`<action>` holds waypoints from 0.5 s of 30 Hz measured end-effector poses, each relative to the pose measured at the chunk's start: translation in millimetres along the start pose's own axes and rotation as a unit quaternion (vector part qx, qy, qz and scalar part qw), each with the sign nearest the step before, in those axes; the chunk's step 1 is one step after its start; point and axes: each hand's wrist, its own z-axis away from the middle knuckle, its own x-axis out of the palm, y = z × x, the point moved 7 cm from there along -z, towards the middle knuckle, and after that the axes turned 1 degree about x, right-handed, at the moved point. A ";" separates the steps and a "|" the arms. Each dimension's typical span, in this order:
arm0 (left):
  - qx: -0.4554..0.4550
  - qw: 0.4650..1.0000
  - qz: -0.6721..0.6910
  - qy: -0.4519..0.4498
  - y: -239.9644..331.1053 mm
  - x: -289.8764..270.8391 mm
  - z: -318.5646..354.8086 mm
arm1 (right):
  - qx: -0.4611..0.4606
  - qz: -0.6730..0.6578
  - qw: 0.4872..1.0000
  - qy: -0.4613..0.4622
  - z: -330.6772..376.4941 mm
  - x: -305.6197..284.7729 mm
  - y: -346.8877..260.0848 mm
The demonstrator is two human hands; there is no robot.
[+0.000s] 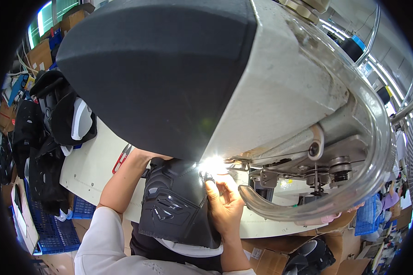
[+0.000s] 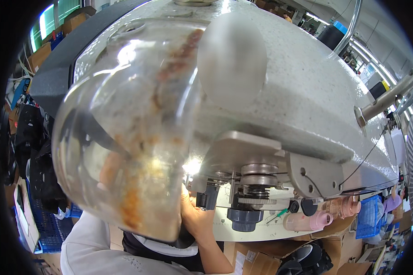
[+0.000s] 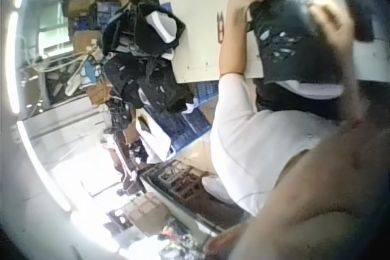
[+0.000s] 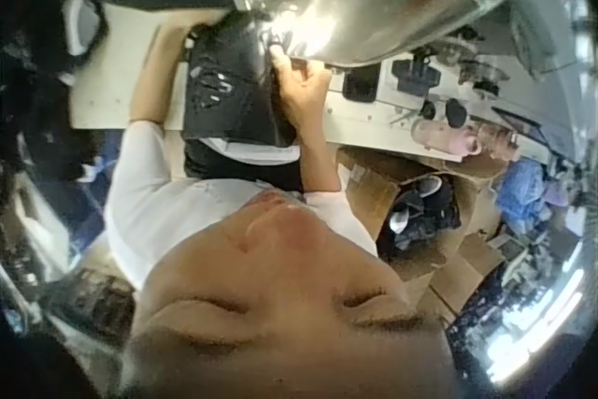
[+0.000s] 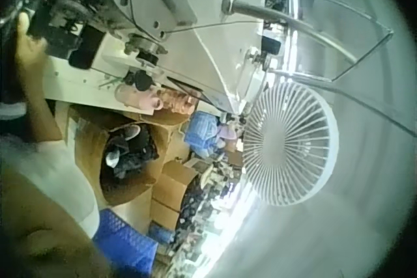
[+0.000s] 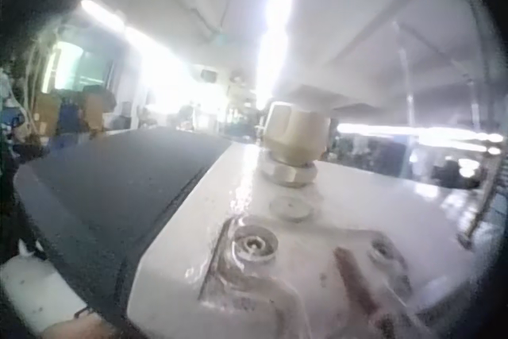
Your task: The person stitches shoe parts using a sewing machine, trims threads with snips, and takes additional pieces from a pile to align and sew them together.
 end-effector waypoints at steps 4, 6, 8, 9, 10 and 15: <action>0.005 1.000 0.019 0.012 1.8 -3.2 -2.2 | 0.019 0.023 0.999 0.023 2.8 3.6 -1.9; 0.008 0.999 0.026 0.018 3.1 -8.5 0.4 | 0.025 0.023 0.999 0.031 3.1 1.7 -0.3; 0.008 0.999 0.033 0.022 2.1 -9.2 -5.2 | 0.047 0.055 0.996 0.045 2.5 -3.5 3.6; 0.008 0.999 0.036 0.024 1.8 -8.2 -6.5 | 0.068 0.085 0.992 0.061 2.6 -6.8 7.0; 0.010 0.999 0.037 0.025 1.3 -9.9 -11.5 | 0.067 0.083 0.992 0.060 0.7 -5.9 7.8; 0.010 0.999 0.049 0.023 4.9 -7.3 -14.0 | -0.019 0.083 0.994 0.073 -5.5 -4.9 -3.7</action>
